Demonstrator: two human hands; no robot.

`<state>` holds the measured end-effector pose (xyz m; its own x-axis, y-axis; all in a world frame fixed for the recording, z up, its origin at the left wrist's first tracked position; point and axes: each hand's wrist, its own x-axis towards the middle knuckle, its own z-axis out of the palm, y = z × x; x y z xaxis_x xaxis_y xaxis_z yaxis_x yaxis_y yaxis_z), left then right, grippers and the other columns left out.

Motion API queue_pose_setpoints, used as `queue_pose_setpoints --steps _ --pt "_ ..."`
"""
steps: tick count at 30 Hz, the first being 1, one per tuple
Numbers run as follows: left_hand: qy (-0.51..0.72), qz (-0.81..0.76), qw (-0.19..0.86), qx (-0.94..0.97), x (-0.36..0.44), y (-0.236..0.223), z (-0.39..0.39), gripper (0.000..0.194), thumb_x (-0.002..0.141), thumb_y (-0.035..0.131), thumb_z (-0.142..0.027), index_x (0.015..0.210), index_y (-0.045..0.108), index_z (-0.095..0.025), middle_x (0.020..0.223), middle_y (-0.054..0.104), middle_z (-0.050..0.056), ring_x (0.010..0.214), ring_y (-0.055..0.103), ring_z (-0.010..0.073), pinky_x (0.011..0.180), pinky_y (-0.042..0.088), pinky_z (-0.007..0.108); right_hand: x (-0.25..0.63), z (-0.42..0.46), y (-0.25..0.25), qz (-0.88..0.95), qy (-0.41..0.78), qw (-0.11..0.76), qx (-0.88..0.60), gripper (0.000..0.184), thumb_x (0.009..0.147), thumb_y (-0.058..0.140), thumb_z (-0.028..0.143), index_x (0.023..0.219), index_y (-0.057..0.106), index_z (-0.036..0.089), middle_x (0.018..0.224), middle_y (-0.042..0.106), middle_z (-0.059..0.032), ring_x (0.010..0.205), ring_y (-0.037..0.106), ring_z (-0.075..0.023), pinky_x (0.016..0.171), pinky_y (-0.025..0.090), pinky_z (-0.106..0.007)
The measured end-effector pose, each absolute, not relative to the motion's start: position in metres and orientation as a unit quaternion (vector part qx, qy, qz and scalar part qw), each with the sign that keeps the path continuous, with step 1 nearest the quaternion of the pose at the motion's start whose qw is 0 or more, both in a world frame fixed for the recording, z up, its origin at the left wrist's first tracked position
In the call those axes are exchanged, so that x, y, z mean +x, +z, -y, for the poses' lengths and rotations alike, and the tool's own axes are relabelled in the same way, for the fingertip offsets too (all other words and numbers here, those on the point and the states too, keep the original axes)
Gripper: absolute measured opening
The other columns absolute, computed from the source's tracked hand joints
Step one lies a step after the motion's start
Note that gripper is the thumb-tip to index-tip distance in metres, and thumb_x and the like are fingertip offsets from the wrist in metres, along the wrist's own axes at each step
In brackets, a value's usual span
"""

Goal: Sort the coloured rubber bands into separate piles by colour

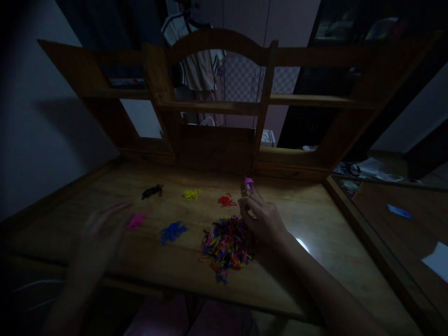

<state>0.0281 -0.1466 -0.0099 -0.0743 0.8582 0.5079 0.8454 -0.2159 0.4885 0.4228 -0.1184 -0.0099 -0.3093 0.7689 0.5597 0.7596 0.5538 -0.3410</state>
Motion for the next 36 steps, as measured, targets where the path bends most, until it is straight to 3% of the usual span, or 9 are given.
queue_pose_setpoints --steps 4,10,16,22,27,32,36 --pt "0.394 -0.549 0.092 0.731 0.097 -0.005 0.165 0.020 0.095 0.049 -0.038 0.104 0.065 -0.031 0.116 0.063 0.002 0.113 0.058 0.0226 0.104 0.044 0.041 0.428 0.116 -0.008 0.776 0.000 0.390 -0.496 0.018 0.095 0.049 0.024 0.094 0.065 0.018 0.078 0.063 -0.0059 0.063 0.054 -0.0147 0.060 0.039 -0.028" --pt "0.295 -0.469 0.194 0.810 0.154 -0.020 0.165 0.026 0.097 0.045 -0.027 0.113 0.065 -0.031 0.116 0.063 0.004 0.111 0.058 0.0221 0.099 0.047 0.041 0.428 0.120 -0.006 0.769 0.016 0.390 -0.506 0.017 0.095 0.049 0.026 0.093 0.064 0.020 0.077 0.061 -0.0049 0.061 0.051 -0.0140 0.059 0.039 -0.028" --pt "0.225 -0.459 0.187 0.839 0.153 -0.028 0.146 0.036 0.091 0.040 -0.010 0.115 0.064 -0.024 0.115 0.061 0.008 0.108 0.057 0.0224 0.095 0.047 0.038 0.424 0.123 -0.007 0.777 0.010 0.384 -0.498 0.018 0.095 0.048 0.026 0.093 0.066 0.019 0.080 0.064 -0.0051 0.062 0.052 -0.0131 0.061 0.039 -0.027" --pt "0.181 -0.482 0.190 0.836 0.156 -0.027 0.141 0.017 0.094 0.045 -0.019 0.087 0.060 -0.019 0.097 0.056 0.007 0.093 0.057 0.0214 0.085 0.048 0.035 0.426 0.118 -0.012 0.787 -0.015 0.408 -0.462 0.014 0.093 0.052 0.022 0.091 0.065 0.017 0.079 0.063 -0.0039 0.058 0.049 -0.0104 0.055 0.034 -0.025" --pt "0.191 -0.462 0.183 0.846 0.161 -0.009 0.134 0.017 0.097 0.039 -0.019 0.093 0.055 -0.019 0.097 0.057 0.007 0.095 0.055 0.0217 0.086 0.046 0.036 0.426 0.118 -0.013 0.786 -0.021 0.413 -0.461 0.012 0.093 0.053 0.021 0.092 0.065 0.018 0.078 0.063 -0.0032 0.057 0.048 -0.0100 0.055 0.034 -0.024" --pt "0.185 -0.391 0.165 0.886 0.167 -0.005 0.119 0.022 0.096 0.040 -0.015 0.112 0.052 -0.022 0.111 0.057 0.007 0.107 0.052 0.0218 0.094 0.044 0.037 0.425 0.119 -0.012 0.790 -0.018 0.410 -0.456 0.011 0.093 0.053 0.020 0.092 0.064 0.017 0.079 0.063 -0.0036 0.058 0.048 -0.0101 0.056 0.035 -0.024" --pt "0.159 -0.367 0.158 0.903 0.172 -0.015 0.113 0.012 0.095 0.043 -0.016 0.100 0.052 -0.021 0.101 0.056 0.005 0.096 0.051 0.0205 0.086 0.044 0.035 0.425 0.119 -0.011 0.793 -0.009 0.411 -0.450 0.011 0.093 0.053 0.020 0.093 0.064 0.017 0.080 0.063 -0.0035 0.058 0.048 -0.0101 0.055 0.035 -0.024"
